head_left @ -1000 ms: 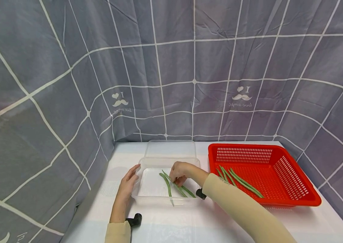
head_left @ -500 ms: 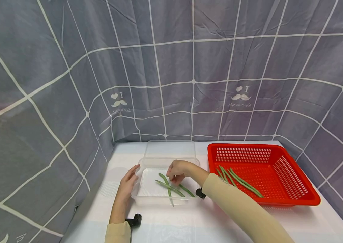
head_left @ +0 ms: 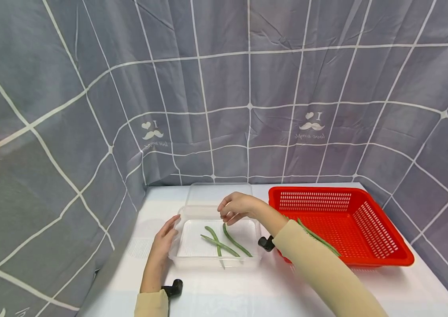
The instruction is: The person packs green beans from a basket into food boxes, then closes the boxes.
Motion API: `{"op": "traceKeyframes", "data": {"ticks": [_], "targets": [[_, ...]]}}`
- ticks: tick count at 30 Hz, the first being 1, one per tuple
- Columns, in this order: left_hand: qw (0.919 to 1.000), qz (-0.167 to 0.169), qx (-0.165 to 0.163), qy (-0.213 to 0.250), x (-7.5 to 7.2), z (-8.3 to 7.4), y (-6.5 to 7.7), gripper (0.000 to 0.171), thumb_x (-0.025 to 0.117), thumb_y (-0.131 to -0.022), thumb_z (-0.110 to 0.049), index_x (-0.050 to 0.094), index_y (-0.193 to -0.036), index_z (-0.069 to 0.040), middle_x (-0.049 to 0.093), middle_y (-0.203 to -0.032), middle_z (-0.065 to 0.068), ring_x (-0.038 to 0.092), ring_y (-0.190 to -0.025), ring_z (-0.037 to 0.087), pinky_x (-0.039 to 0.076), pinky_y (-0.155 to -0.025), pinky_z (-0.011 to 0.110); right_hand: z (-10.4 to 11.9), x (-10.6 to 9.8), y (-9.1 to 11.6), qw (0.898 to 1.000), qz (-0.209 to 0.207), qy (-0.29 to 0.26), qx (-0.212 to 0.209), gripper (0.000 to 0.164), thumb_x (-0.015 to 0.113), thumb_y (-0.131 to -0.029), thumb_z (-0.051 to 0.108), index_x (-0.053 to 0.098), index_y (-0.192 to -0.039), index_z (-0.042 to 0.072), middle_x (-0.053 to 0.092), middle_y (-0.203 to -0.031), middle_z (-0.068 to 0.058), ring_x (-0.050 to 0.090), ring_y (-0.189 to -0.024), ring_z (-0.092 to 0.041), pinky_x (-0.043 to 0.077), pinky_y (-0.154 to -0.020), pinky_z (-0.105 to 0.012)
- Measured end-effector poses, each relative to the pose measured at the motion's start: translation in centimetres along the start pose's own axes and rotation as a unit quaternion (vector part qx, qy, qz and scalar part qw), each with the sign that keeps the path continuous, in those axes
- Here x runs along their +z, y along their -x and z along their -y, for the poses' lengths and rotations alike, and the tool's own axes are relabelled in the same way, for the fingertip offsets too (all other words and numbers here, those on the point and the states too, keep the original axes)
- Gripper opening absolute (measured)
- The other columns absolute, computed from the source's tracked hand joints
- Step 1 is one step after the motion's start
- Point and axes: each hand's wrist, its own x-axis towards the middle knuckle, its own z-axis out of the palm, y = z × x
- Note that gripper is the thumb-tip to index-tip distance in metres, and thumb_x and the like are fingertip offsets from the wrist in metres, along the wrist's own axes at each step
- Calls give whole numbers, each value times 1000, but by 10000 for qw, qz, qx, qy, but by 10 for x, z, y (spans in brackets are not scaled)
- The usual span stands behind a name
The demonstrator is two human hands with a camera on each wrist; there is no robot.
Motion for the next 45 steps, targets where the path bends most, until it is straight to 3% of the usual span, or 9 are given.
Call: {"op": "traceKeyframes", "data": {"ticks": [6,15,24,31,36,41,45], "targets": [[10000,37,11,-84,0,-1,0,57,48,-103,-16,48,-160,-27,29,-175,17,22,-163,46,17,-128,72,1,-26,18,9994,-163,-229,-185,27,65,-95,3,66,-120,-4,73,-100,-16,72,-79,-17,67,-83,-36],[10000,43,68,46,-2,2,-2,55,48,-104,-15,49,-159,-25,29,-175,17,22,-164,42,18,-130,69,-14,-66,46,9977,-399,-397,-370,31,62,-98,6,61,-126,-8,71,-98,-12,73,-84,-18,65,-93,-41],[9999,140,-5,-3,-3,1,-2,58,49,-104,-15,46,-161,-26,25,-177,15,18,-165,44,15,-129,72,-32,-97,67,9965,-613,-397,-402,34,59,-104,7,58,-131,-13,70,-104,-14,71,-85,-15,66,-87,-35],[9999,142,-23,39,-2,2,-3,58,49,-105,-16,45,-161,-27,24,-177,15,17,-165,44,15,-128,73,-52,-123,83,9961,-810,-254,-237,37,59,-104,9,56,-130,-16,71,-98,-9,72,-86,-17,65,-93,-42],[9999,149,-42,39,-2,3,-4,58,49,-105,-17,45,-162,-27,23,-178,15,17,-165,44,15,-128,74,-75,-146,90,9957,-922,-123,-44,46,59,-103,11,51,-139,-17,71,-106,-10,74,-93,-17,63,-99,-43],[9999,125,39,-49,-1,2,-2,57,48,-105,-15,45,-161,-25,25,-177,16,20,-164,44,16,-128,74,-100,-170,96,9951,-953,-162,200,47,59,-104,10,52,-141,-16,73,-107,-8,73,-93,-16,64,-97,-40],[9999,126,83,-76,-1,1,-2,57,47,-105,-14,46,-161,-25,26,-177,16,21,-164,43,18,-128,72,-113,-182,104,9944,-977,25,398,39,60,-103,11,60,-133,-14,74,-103,-8,72,-91,-17,65,-92,-37]]}}
